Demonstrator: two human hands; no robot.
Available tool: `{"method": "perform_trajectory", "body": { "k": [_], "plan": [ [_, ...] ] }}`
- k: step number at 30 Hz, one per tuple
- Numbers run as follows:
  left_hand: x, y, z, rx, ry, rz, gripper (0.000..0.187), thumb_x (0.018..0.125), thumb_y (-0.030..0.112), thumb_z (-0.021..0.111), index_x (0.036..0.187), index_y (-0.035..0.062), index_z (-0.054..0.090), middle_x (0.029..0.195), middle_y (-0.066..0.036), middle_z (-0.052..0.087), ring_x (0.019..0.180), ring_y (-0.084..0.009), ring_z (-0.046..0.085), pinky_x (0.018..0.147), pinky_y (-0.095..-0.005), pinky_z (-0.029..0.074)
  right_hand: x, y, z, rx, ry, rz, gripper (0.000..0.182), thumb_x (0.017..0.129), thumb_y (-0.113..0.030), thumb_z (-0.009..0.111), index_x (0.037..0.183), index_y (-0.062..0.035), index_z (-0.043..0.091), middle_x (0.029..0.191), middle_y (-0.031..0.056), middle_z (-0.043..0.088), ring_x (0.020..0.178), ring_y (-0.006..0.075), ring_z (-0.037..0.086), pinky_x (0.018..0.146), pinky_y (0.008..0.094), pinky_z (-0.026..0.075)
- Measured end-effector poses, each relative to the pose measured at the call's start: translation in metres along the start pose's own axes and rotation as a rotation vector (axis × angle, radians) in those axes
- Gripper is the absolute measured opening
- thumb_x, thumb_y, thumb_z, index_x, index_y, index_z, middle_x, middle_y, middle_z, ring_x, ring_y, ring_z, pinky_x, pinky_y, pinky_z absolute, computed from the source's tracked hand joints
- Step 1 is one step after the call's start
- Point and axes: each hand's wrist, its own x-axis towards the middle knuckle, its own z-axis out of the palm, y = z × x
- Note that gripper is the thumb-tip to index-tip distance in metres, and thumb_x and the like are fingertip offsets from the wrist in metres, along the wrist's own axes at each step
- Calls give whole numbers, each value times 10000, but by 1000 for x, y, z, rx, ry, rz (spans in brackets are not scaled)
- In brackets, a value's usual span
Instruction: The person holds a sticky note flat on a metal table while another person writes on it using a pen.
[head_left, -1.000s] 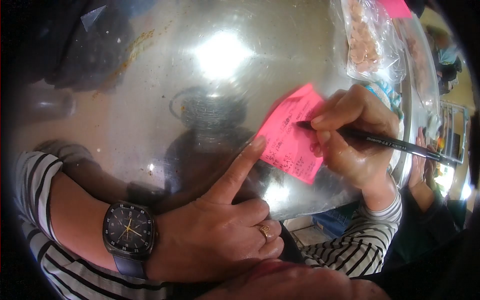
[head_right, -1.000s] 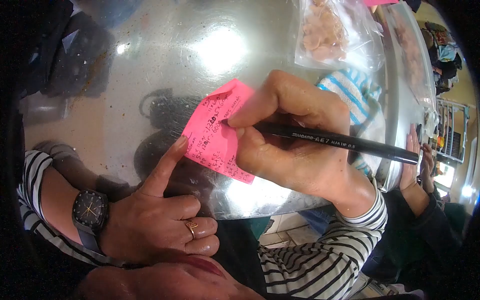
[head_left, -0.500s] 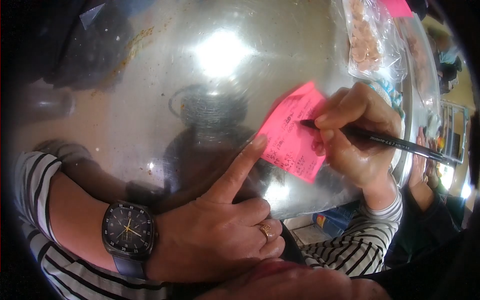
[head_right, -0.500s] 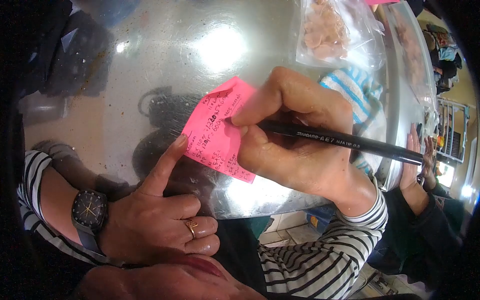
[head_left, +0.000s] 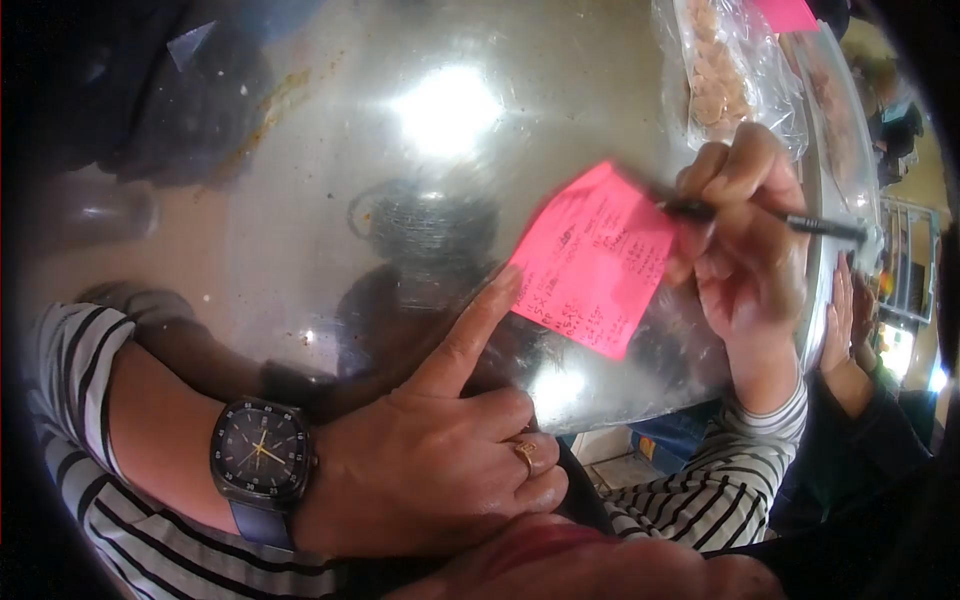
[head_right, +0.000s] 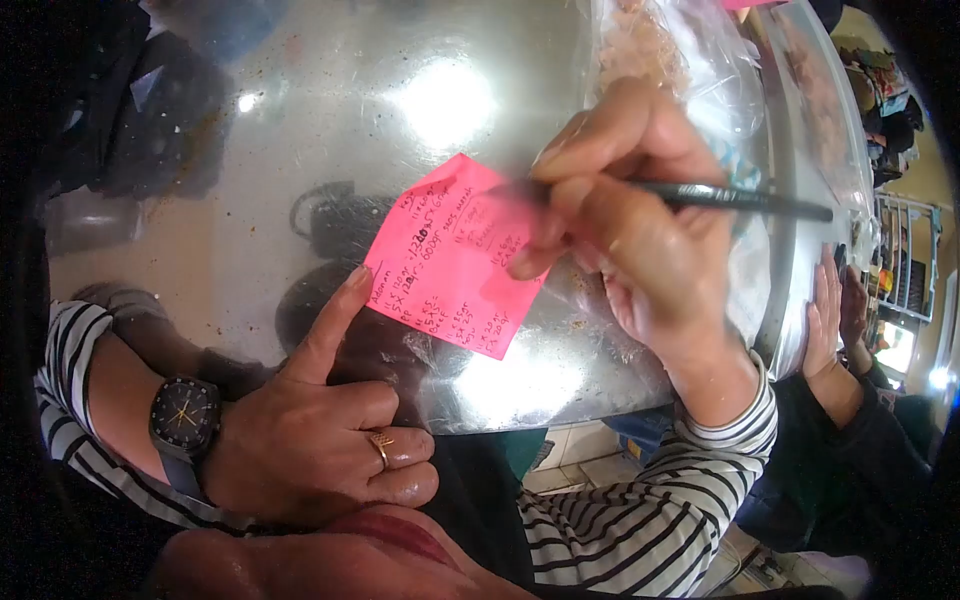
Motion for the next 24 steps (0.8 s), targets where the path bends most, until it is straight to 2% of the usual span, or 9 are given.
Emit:
{"method": "perform_trajectory", "body": {
  "k": [1,3,5,8,12,19,22,24],
  "plan": [
    [0,0,1,21,26,10,194,770,186,509,591,180,436,579,52,314,535,-84,348,1026,-683,203,2,1,0,-95,-88,-92,90,804,-56,475,877,-13,448,726,118,520,476,105,513,399,146,392],
    [-1,4,1,27,37,-11,185,753,188,516,587,177,435,576,52,312,538,-86,349,1023,-688,200,-2,-1,5,-125,-93,-120,79,809,-47,500,871,-14,465,719,117,519,509,109,525,421,148,403],
    [-1,4,1,25,43,-27,177,735,190,524,583,175,433,573,51,310,540,-88,350,1020,-692,198,-4,2,6,-363,-135,-331,69,795,-17,558,821,-8,495,713,111,520,550,117,537,447,169,422],
    [-9,-3,6,14,71,-23,149,704,195,532,589,172,441,573,55,319,548,-94,360,1012,-702,193,-3,0,18,-468,-235,-278,87,768,14,608,769,-1,522,708,102,522,577,135,541,493,208,455],
    [-7,-2,6,36,56,15,137,695,191,536,593,166,448,579,60,338,554,-97,375,1009,-701,199,-9,-2,18,-509,-267,-148,77,770,7,615,763,5,538,692,82,527,596,134,528,520,221,424],
    [-6,-4,8,9,51,16,140,684,170,542,590,164,437,579,53,334,548,-94,381,1018,-682,214,-9,-3,19,-524,-279,-167,103,790,-39,623,802,-22,522,683,64,527,579,116,502,504,227,389],
    [-6,-4,3,3,5,14,143,690,167,541,596,162,434,576,51,322,545,-94,383,1020,-685,203,-7,-3,20,-642,-301,-276,137,803,-81,641,811,-50,508,670,57,526,573,106,490,502,231,392],
    [-8,-6,4,-4,25,10,145,693,168,542,597,163,432,578,50,320,547,-94,386,1021,-686,197,-10,-3,24,-612,-210,-261,165,810,-118,656,802,-63,501,675,58,527,565,101,477,504,232,398]
  ]
}}
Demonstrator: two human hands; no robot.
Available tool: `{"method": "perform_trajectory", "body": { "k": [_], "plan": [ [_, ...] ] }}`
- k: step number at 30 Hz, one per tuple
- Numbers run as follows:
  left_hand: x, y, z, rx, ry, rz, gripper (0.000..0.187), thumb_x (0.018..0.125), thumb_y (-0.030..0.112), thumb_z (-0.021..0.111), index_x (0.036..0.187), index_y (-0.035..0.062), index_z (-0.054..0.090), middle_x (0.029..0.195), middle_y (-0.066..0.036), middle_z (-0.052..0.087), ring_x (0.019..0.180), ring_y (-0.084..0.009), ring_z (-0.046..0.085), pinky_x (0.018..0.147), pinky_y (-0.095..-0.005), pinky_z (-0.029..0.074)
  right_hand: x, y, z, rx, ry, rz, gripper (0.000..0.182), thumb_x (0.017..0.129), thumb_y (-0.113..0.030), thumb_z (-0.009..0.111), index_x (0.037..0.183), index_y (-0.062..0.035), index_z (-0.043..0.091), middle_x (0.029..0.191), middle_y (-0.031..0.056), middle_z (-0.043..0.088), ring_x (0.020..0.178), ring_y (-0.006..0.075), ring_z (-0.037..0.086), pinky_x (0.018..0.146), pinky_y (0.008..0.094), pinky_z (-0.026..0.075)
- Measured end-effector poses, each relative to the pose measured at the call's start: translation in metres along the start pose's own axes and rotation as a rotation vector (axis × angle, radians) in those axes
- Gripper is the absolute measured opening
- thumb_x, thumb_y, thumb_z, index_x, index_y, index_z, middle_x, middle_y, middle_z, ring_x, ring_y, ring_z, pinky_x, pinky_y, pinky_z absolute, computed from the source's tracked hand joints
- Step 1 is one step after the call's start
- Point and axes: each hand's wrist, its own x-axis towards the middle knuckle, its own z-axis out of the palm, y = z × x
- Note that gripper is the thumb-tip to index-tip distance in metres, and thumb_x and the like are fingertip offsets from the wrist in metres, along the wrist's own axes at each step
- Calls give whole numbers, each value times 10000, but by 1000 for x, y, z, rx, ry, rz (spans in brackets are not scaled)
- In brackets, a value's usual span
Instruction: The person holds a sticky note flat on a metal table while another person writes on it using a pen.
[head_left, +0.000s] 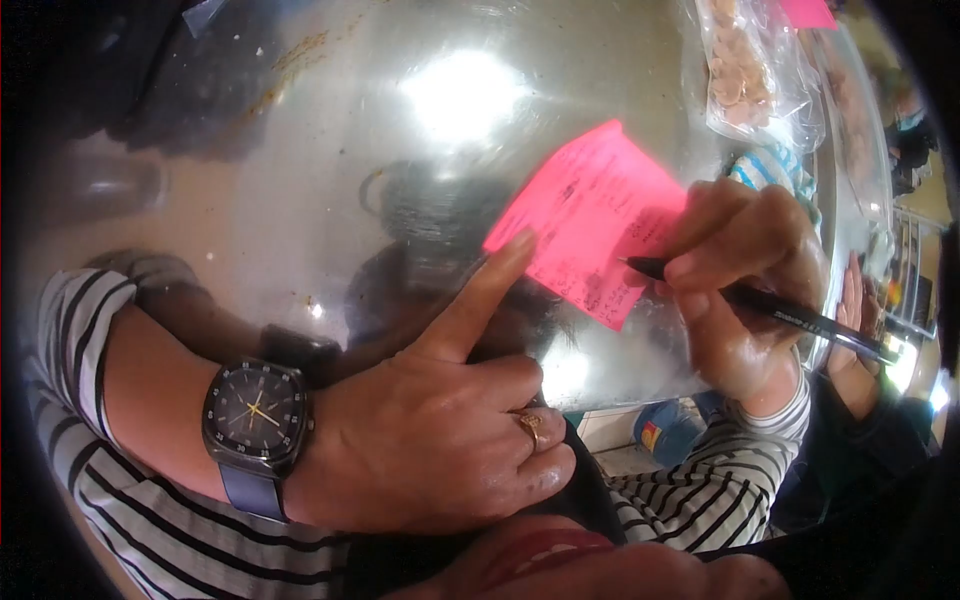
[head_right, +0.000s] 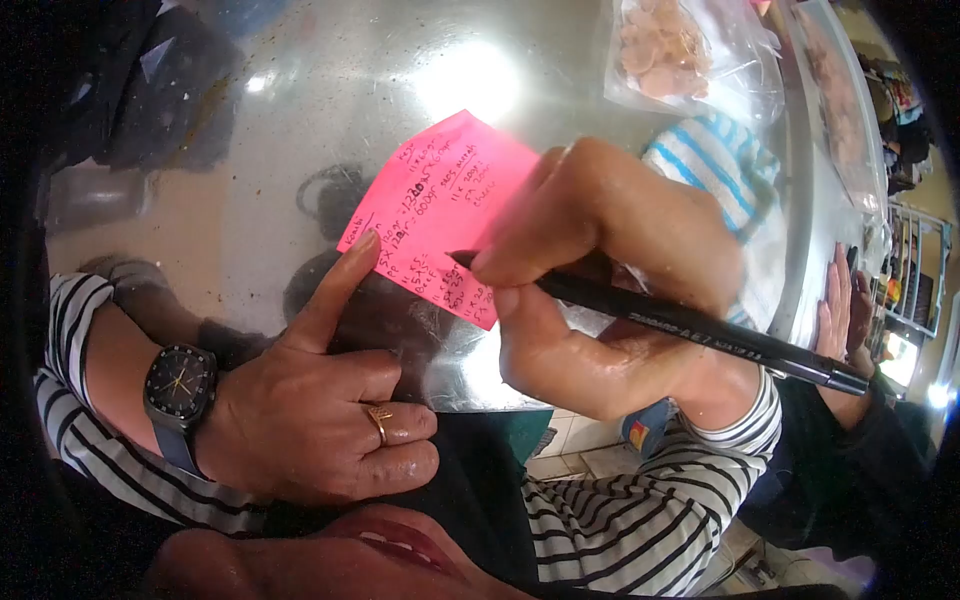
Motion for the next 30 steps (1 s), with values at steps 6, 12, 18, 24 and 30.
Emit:
{"method": "perform_trajectory", "body": {
  "k": [6,12,18,24,30],
  "plan": [
    [-4,-3,-1,-5,-13,17,126,707,179,541,624,169,447,593,55,331,560,-90,398,1023,-688,176,-3,-2,0,-88,63,-36,208,805,-168,675,797,-58,499,697,89,553,563,97,459,509,218,390],
    [-4,-6,-11,13,-57,22,82,715,191,544,660,174,485,610,68,374,579,-84,422,1025,-688,161,5,-7,-7,-86,29,-11,150,797,-112,646,786,-51,509,691,89,558,576,106,464,509,222,377],
    [-3,-8,-13,2,-70,24,76,714,201,554,673,171,498,623,68,405,585,-92,451,1020,-699,149,8,-1,-6,-140,-65,-183,82,761,-36,591,782,-47,512,666,85,561,537,132,491,475,241,373],
    [-3,-13,-7,-10,2,44,123,720,208,544,641,161,461,600,55,376,580,-104,452,1008,-710,162,14,7,2,-186,-80,-410,195,601,49,582,756,-53,525,625,91,575,433,149,488,374,266,361],
    [-5,-10,-15,54,-32,62,145,738,215,524,628,165,444,593,55,351,580,-110,432,1013,-704,162,15,-2,4,-205,-79,-387,197,543,44,601,714,-39,549,611,92,545,439,181,497,386,271,367]
  ]
}}
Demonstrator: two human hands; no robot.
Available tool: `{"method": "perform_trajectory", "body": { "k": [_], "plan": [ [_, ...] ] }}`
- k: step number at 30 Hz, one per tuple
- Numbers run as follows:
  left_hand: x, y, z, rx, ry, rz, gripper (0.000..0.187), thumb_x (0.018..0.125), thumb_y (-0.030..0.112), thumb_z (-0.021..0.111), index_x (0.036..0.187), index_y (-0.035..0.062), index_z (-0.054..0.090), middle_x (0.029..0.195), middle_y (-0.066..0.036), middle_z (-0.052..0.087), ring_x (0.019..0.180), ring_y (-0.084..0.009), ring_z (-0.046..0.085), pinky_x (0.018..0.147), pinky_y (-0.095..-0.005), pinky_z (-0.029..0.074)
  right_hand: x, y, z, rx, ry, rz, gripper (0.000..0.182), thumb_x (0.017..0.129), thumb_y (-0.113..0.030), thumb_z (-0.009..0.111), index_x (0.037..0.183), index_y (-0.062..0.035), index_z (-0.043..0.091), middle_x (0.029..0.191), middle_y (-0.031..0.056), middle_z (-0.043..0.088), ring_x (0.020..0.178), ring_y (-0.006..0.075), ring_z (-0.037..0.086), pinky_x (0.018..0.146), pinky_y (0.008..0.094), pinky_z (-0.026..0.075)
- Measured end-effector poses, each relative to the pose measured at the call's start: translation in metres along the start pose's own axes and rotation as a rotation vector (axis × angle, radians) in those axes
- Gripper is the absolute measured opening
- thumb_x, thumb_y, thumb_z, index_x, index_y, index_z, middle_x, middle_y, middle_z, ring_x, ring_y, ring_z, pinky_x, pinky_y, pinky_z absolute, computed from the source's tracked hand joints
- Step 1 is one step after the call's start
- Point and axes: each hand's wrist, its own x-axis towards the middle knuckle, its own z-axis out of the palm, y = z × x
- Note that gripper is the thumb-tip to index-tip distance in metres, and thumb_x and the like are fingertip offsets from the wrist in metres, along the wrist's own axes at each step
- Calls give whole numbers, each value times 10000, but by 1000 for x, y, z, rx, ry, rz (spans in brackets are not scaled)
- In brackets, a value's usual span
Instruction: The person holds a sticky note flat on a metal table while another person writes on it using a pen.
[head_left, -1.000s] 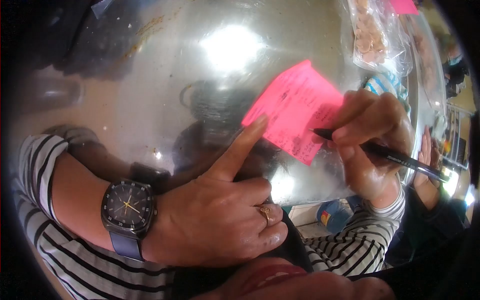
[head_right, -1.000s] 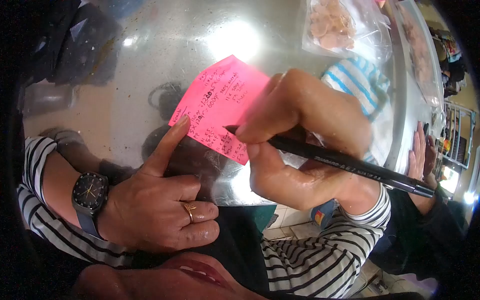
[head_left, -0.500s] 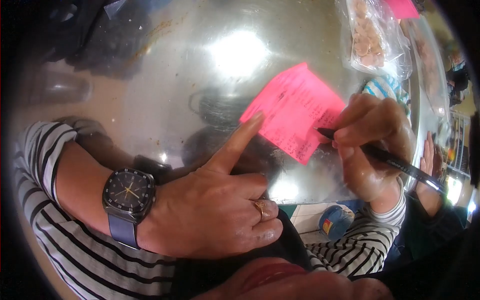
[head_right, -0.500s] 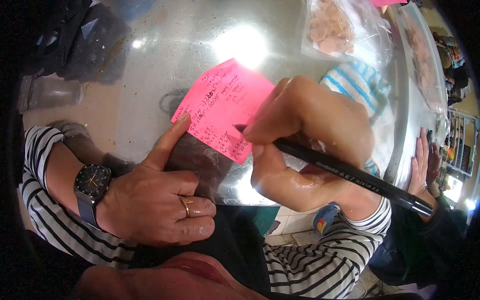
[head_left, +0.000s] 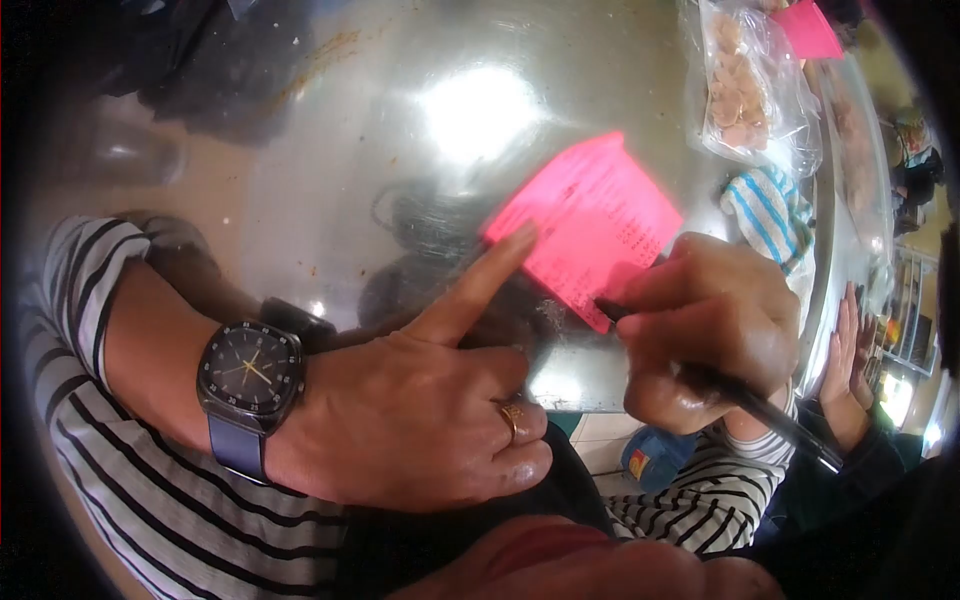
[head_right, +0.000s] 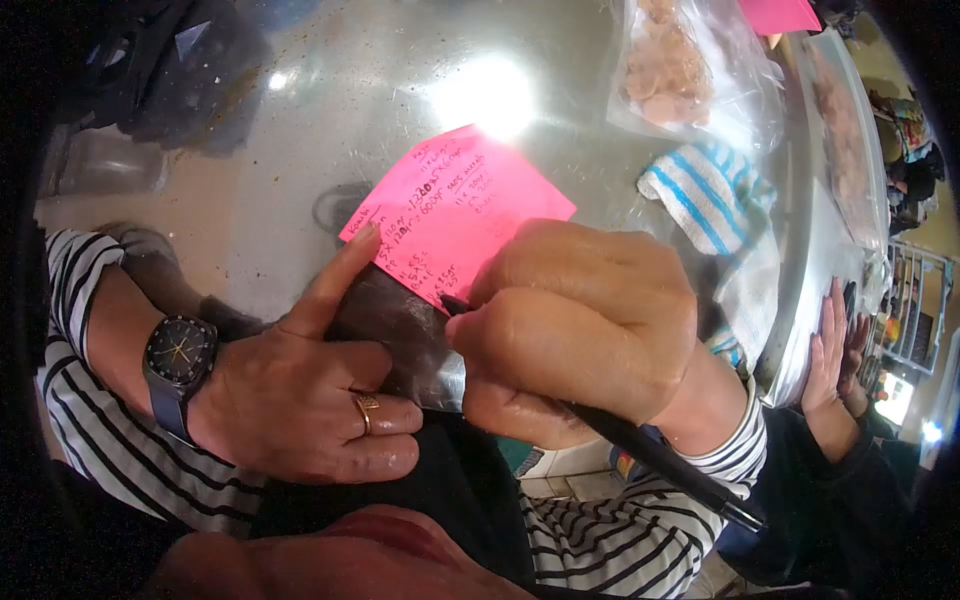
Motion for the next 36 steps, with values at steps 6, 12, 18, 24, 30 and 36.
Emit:
{"method": "perform_trajectory", "body": {
  "k": [6,12,18,24,30,36],
  "plan": [
    [-5,2,15,-40,114,126,182,733,240,528,617,143,427,630,27,369,599,-116,424,957,-523,348,-2,1,1,17,32,11,176,580,24,611,729,-40,542,629,106,562,442,176,504,386,265,368],
    [-18,3,12,-236,-155,335,139,738,136,520,641,38,510,582,-35,467,571,-183,518,607,-294,455,-1,1,-4,27,1,-44,133,708,-27,604,793,-64,508,696,140,619,429,134,498,372,254,360],
    [-46,14,41,-460,-366,1,122,724,123,527,659,32,575,534,-73,521,463,-199,544,417,-299,429,1,5,-4,-9,-26,-93,133,758,-71,621,822,-64,505,669,105,586,464,138,549,366,234,382],
    [-55,26,70,-163,-126,-85,72,671,105,586,630,60,624,661,-107,605,629,-221,582,569,-318,477,-12,3,-2,-48,-47,-124,142,784,-104,623,843,-65,500,648,68,552,504,149,590,361,219,399],
    [-54,25,62,-182,-162,-91,90,682,117,578,620,66,617,627,-92,587,585,-213,575,519,-319,460,-12,-1,-8,-59,-49,-77,163,794,-110,615,885,-72,485,700,83,570,514,130,564,403,227,400],
    [-49,24,56,-197,-195,-94,109,693,130,569,611,72,611,592,-77,569,540,-205,568,469,-320,444,-16,-1,-13,203,81,139,109,880,-101,551,963,-55,497,779,92,600,582,122,580,502,220,426]
  ]
}}
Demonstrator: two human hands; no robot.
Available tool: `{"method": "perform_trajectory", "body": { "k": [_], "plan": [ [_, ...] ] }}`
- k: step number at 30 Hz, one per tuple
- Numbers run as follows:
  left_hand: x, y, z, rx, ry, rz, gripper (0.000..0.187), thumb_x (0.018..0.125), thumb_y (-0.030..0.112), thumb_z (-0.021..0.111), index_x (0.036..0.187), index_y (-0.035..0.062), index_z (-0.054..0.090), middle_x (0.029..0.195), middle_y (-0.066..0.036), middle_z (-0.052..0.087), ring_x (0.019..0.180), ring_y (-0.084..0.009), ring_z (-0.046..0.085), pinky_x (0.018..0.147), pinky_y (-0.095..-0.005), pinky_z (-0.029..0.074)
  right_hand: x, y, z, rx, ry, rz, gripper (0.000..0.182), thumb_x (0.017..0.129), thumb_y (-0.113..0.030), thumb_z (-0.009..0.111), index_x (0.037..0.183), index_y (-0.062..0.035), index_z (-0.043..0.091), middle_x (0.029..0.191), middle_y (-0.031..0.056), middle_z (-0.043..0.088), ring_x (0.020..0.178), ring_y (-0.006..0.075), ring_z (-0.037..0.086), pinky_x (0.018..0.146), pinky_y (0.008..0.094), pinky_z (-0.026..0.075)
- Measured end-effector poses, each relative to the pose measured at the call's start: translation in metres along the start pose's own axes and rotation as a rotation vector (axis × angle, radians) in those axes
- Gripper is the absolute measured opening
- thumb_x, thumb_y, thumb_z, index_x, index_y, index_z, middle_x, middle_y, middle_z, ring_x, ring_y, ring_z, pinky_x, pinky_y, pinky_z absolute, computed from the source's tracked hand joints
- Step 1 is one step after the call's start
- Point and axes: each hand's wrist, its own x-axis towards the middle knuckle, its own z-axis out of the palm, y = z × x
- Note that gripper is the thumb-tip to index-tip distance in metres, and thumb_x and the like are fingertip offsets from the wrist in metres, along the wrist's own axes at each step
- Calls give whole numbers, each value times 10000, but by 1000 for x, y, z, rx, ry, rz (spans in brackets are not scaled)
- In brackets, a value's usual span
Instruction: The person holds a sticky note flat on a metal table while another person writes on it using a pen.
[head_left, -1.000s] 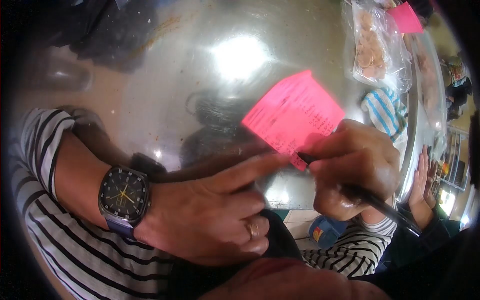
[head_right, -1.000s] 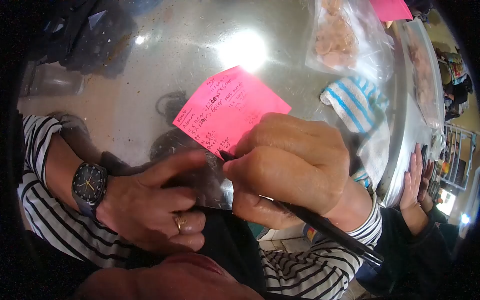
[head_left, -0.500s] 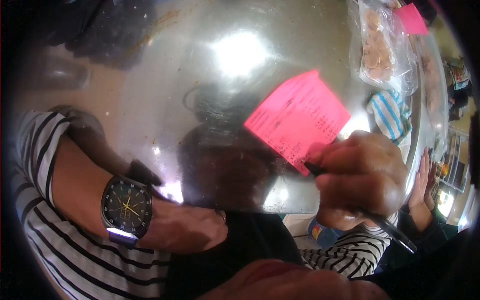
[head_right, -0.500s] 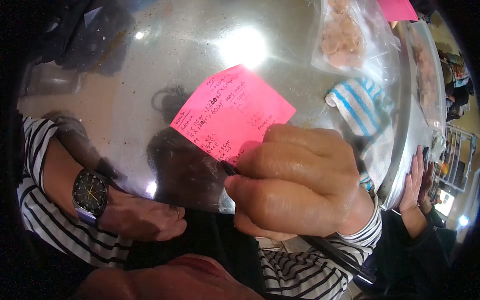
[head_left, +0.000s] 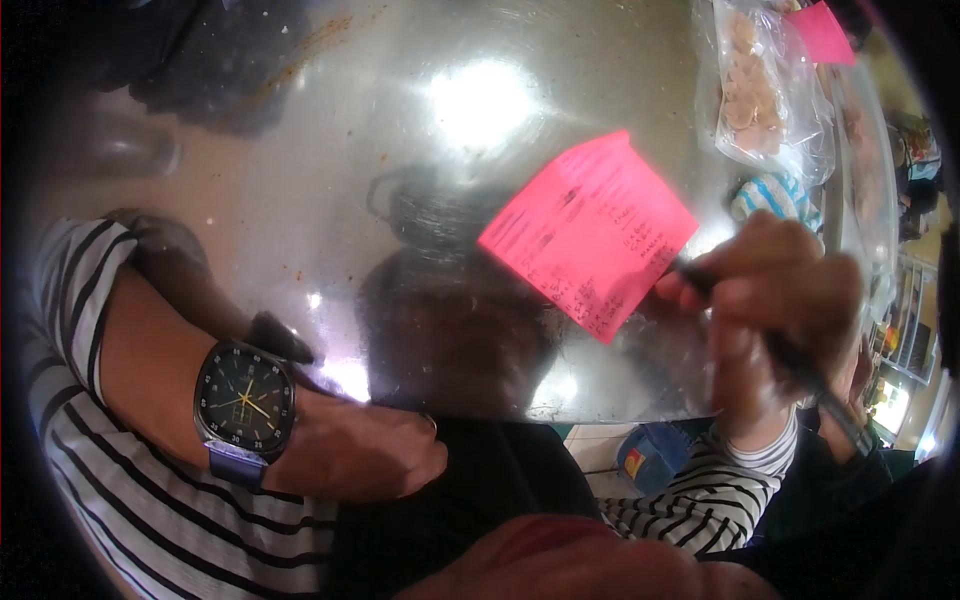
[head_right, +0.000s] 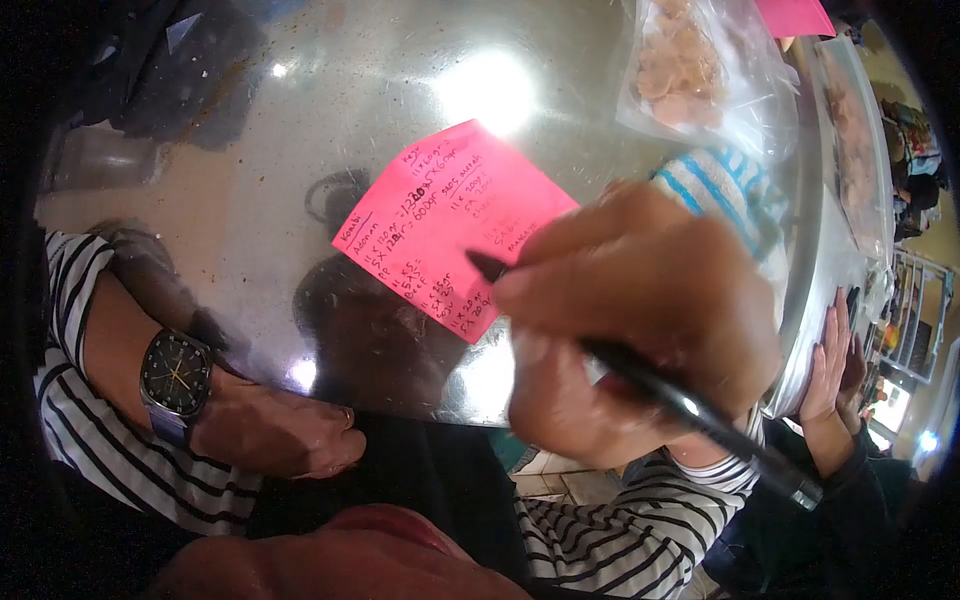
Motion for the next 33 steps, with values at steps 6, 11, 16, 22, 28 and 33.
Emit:
{"method": "perform_trajectory", "body": {
  "k": [6,11,16,22,28,33],
  "plan": [
    [3,1,-7,-21,-41,-13,129,704,143,560,602,78,604,558,-62,551,496,-197,561,418,-320,428,-4,3,-7,203,255,199,174,872,-80,497,1028,-10,467,1028,182,551,842,200,611,633,270,573],
    [3,0,-12,-55,-89,-43,146,714,154,552,595,83,598,529,-50,537,459,-191,555,377,-321,414,0,2,-3,172,231,240,205,867,-95,523,1036,-1,454,1046,195,541,829,182,599,625,253,556],
    [4,3,-5,85,4,-70,189,691,183,570,509,133,566,485,-24,511,436,-172,545,331,-328,381,1,5,2,228,229,214,165,856,-80,546,988,-16,472,902,176,604,641,122,594,607,197,483],
    [1,2,0,101,59,-86,161,663,185,570,507,148,556,484,-14,500,436,-154,536,328,-320,365,2,-1,-1,128,85,295,157,813,-35,595,930,-24,491,850,162,613,654,125,598,632,213,493],
    [-2,1,6,102,34,-72,145,667,181,566,526,147,556,496,-16,499,453,-153,544,350,-320,376,-1,3,0,85,80,243,140,799,-29,616,881,-28,504,782,121,588,687,147,625,661,236,516],
    [0,4,2,96,58,-88,139,672,183,565,541,135,556,503,-22,501,469,-156,552,372,-315,389,0,6,-1,87,76,205,126,802,-32,611,869,-27,505,764,114,580,672,149,627,657,241,526]
  ]
}}
